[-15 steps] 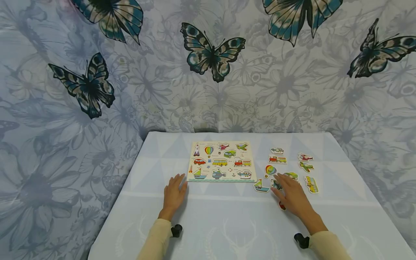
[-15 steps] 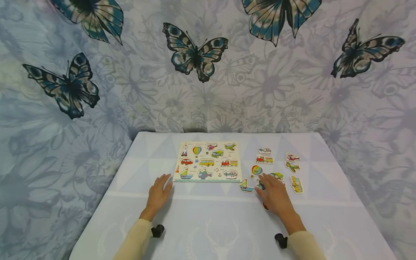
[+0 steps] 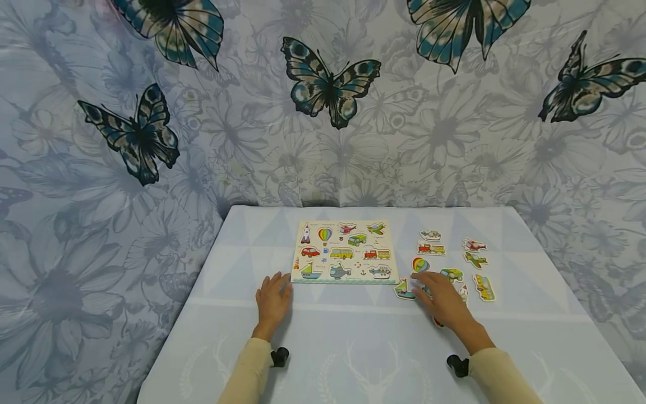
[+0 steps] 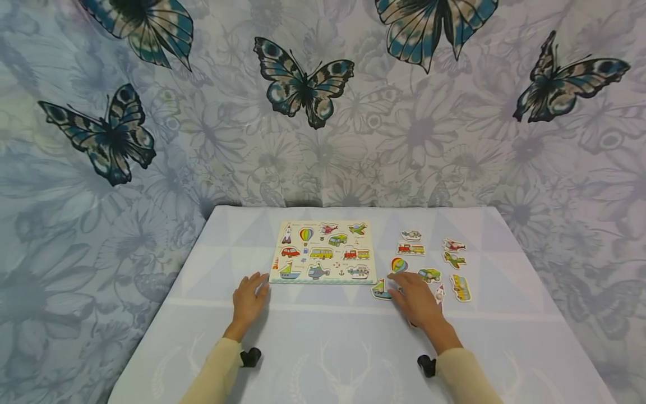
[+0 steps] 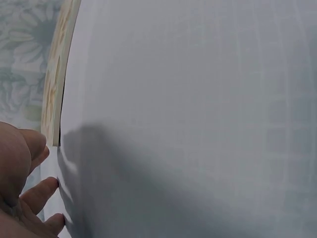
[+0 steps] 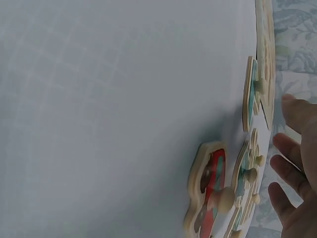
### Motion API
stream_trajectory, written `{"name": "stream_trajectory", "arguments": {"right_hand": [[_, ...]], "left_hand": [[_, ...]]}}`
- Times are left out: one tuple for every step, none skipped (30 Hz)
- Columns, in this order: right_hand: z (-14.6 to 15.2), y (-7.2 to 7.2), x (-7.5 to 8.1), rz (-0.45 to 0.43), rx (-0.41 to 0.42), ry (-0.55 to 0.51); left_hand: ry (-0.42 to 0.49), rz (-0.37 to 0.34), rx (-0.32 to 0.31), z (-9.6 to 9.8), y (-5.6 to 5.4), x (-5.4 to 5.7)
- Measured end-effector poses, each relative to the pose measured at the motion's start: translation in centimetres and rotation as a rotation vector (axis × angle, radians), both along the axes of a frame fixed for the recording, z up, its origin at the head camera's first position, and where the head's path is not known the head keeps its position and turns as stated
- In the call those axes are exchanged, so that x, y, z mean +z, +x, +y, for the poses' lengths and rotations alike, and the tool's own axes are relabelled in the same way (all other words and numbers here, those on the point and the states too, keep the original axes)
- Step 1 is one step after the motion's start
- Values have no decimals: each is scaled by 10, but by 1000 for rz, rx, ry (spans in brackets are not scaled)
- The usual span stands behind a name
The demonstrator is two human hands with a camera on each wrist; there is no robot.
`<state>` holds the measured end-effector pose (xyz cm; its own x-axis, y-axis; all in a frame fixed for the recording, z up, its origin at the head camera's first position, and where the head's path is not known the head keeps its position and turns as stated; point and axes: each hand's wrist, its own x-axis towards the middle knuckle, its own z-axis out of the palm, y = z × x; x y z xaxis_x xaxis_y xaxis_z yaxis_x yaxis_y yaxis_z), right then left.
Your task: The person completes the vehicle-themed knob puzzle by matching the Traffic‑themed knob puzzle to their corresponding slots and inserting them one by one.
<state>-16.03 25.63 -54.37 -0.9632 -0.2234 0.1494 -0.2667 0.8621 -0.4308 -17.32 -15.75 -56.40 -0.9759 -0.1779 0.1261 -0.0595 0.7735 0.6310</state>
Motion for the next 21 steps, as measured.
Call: {"name": "stream_trajectory", "arguments": {"right_hand": [[-1,-1,-1,-10,2,-4],[-2,-3,-1,-20,6,-5],[-2,-4,-2,-30,9,-6],[-3,-6,-3,-43,12,-8],[-3,-8,-3,-51,18,-10],[-4,-9,-4,-61,23,-12],[-4,-11,-4,-66,33,-14],[-5,-12,-5,-63,46,-17],[-5,-14,-5,-57,64,-16],[-5,-15,-6,-49,84,-16],[-5,-16,-6,-35,111,-13],[-5,-17,-6,-27,131,-9],[-5,-18,-6,-15,151,-5],[-5,-18,-5,-9,168,-1],[-5,-19,-5,-6,184,7],[-5,-19,-5,-7,196,13],[-5,-20,-4,-7,206,21],[-5,-20,-4,-16,206,24],[-5,-20,-3,-19,210,29],[-5,-21,-3,-22,214,31],[-5,-21,-3,-23,219,34]], "left_hand": [[0,5,4,0,0,-1],[5,9,9,1,0,-2],[5,18,13,2,0,-2],[8,22,19,2,-1,-3],[10,24,23,3,-1,-3],[7,26,27,4,-1,-3],[6,30,30,4,-1,-3],[8,30,34,5,-1,-2],[7,31,36,5,-1,-3],[9,24,37,6,-1,-2],[9,23,38,6,-1,-2],[11,22,38,7,-1,-2],[8,20,35,7,-1,-2],[10,15,33,7,-2,-2],[6,16,31,8,-2,-2],[9,10,29,8,-2,-1],[10,7,28,8,-2,-1],[9,6,27,8,-2,-1],[6,7,26,8,-2,-1],[13,6,28,8,-2,-1],[17,8,29,8,-2,-2]]}}
